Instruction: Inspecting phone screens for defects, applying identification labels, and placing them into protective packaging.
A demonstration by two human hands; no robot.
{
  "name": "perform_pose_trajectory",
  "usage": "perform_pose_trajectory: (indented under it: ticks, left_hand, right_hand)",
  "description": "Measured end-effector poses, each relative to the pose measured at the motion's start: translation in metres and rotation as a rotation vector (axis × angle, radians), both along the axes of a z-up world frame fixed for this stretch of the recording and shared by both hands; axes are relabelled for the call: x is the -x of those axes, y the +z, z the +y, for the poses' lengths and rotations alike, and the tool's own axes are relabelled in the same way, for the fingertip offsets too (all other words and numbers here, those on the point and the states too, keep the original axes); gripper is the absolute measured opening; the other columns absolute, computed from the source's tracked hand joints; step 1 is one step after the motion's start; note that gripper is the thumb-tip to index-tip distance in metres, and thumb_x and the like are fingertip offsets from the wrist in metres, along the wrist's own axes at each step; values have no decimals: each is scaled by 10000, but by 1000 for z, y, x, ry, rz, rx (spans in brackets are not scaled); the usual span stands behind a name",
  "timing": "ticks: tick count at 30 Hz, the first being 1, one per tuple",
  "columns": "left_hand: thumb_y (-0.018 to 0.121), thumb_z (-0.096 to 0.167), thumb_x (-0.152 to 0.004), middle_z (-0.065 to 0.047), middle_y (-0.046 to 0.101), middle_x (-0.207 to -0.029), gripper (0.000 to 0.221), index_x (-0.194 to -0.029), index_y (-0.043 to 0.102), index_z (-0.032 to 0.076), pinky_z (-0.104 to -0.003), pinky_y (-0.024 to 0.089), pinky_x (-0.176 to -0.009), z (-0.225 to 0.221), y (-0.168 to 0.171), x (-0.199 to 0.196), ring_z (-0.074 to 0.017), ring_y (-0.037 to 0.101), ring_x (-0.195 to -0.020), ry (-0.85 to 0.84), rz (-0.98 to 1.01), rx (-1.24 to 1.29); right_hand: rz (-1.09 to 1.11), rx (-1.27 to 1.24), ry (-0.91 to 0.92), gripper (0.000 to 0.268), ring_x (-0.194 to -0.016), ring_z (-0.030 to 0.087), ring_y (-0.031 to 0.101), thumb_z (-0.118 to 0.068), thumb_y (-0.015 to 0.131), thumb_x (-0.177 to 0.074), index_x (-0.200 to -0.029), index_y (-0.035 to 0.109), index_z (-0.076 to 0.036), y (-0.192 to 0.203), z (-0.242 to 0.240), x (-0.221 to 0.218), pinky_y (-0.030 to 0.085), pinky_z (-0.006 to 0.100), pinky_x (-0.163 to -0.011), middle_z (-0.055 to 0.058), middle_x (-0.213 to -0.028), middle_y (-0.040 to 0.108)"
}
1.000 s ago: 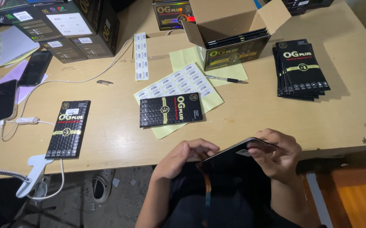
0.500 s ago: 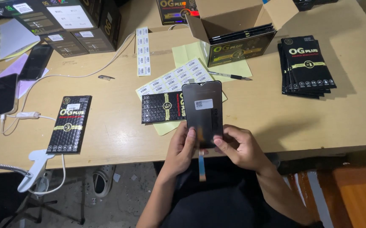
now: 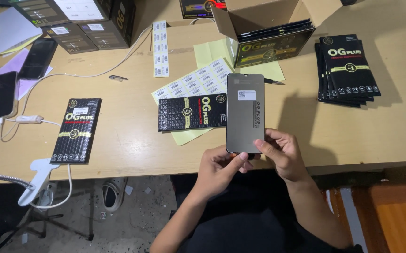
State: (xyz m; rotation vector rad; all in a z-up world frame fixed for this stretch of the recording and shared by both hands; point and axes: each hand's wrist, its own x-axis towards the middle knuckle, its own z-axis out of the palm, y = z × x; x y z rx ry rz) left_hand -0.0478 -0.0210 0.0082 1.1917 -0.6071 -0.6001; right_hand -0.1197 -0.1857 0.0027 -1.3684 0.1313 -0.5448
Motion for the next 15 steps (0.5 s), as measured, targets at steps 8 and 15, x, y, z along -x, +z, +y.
perform_pose_trajectory:
  ticks: [8, 15]
  left_hand:
    - [575, 134, -1055, -217, 768, -917, 258, -1014, 753, -49, -399, 658, -740, -1, -21, 3, -263, 762, -822, -68, 16, 120]
    - [499, 169, -1087, -198, 762, -875, 348, -1026, 738, -76, -429, 650, -742, -2, -4, 8, -269, 758, -807, -77, -37, 137]
  right_hand:
    - [-20, -195, 22, 208, -572, 80, 399, -32, 693, -898, -703, 621, -18, 7, 4, -1, 487, 289, -496, 2, -554, 391]
    - [17, -229, 24, 253, -512, 82, 419, -58, 715, -890, -672, 588, -29, 22, 9, 0, 446, 277, -433, 19, -514, 400]
